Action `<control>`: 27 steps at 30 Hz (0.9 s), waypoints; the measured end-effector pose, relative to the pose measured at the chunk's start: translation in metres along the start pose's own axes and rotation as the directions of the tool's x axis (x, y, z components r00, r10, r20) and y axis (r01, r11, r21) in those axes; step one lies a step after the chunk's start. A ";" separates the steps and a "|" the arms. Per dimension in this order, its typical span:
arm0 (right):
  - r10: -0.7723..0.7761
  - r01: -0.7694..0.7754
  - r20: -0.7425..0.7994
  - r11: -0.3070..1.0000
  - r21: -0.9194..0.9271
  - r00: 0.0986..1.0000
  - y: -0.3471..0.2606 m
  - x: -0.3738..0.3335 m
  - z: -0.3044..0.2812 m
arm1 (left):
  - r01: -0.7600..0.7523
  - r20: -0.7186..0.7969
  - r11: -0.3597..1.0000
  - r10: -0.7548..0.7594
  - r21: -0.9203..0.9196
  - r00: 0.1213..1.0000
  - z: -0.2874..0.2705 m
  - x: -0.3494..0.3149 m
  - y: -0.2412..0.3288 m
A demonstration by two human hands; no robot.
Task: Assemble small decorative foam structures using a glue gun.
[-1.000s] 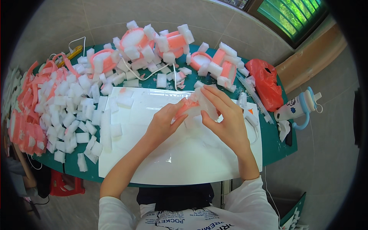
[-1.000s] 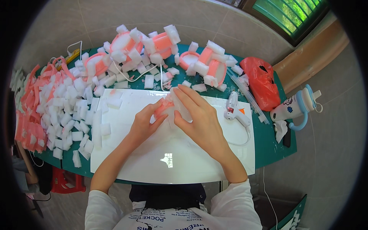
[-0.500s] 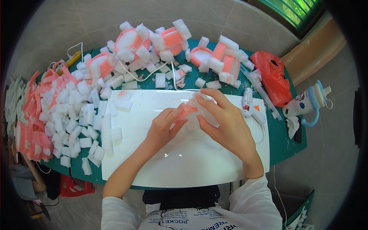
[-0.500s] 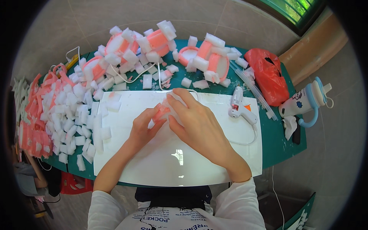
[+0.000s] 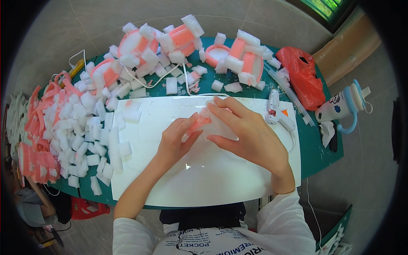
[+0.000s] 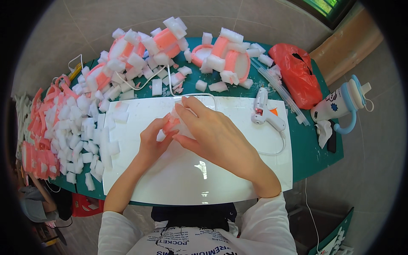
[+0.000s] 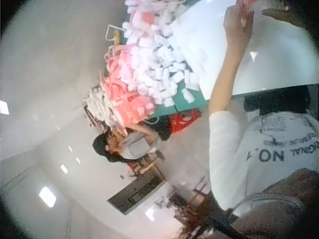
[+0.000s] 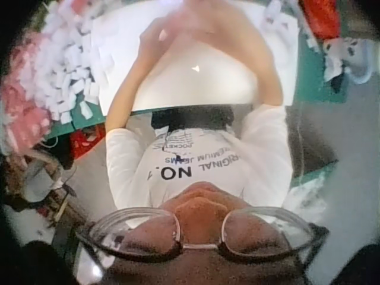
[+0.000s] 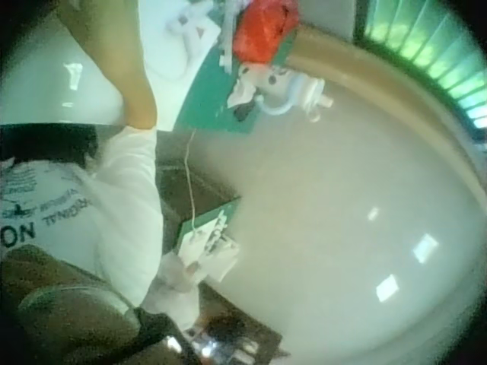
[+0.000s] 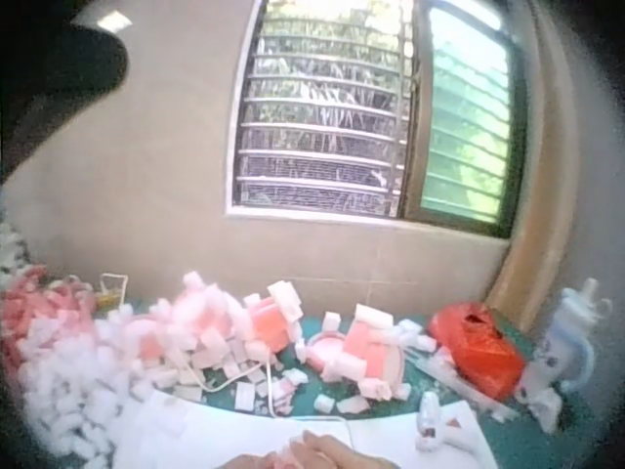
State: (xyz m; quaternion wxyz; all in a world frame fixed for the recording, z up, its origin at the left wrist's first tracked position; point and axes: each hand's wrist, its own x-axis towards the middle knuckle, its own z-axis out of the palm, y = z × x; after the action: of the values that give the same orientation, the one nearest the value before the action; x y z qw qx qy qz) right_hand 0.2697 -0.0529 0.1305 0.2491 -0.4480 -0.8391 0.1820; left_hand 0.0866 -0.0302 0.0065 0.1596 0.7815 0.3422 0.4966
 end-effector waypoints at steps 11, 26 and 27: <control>-0.058 0.038 0.201 0.994 0.100 0.978 0.002 -0.004 -0.017 | 0.028 0.004 1.000 -0.028 -0.011 1.000 -0.001 0.001 0.002; 0.006 0.010 0.103 0.988 -0.154 0.995 -0.006 -0.010 -0.005 | 0.034 0.036 0.999 -0.034 -0.017 0.999 -0.005 -0.001 -0.001; -0.003 0.016 0.083 0.987 -0.157 0.997 -0.005 -0.010 -0.004 | 0.046 0.044 0.999 -0.045 -0.015 0.998 -0.005 0.000 -0.001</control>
State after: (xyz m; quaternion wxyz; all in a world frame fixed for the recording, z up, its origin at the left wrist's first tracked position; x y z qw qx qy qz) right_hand 0.2734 -0.0636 0.1343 0.1788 -0.4544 -0.8626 0.1323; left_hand 0.0816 -0.0300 0.0078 0.1847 0.7829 0.3521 0.4785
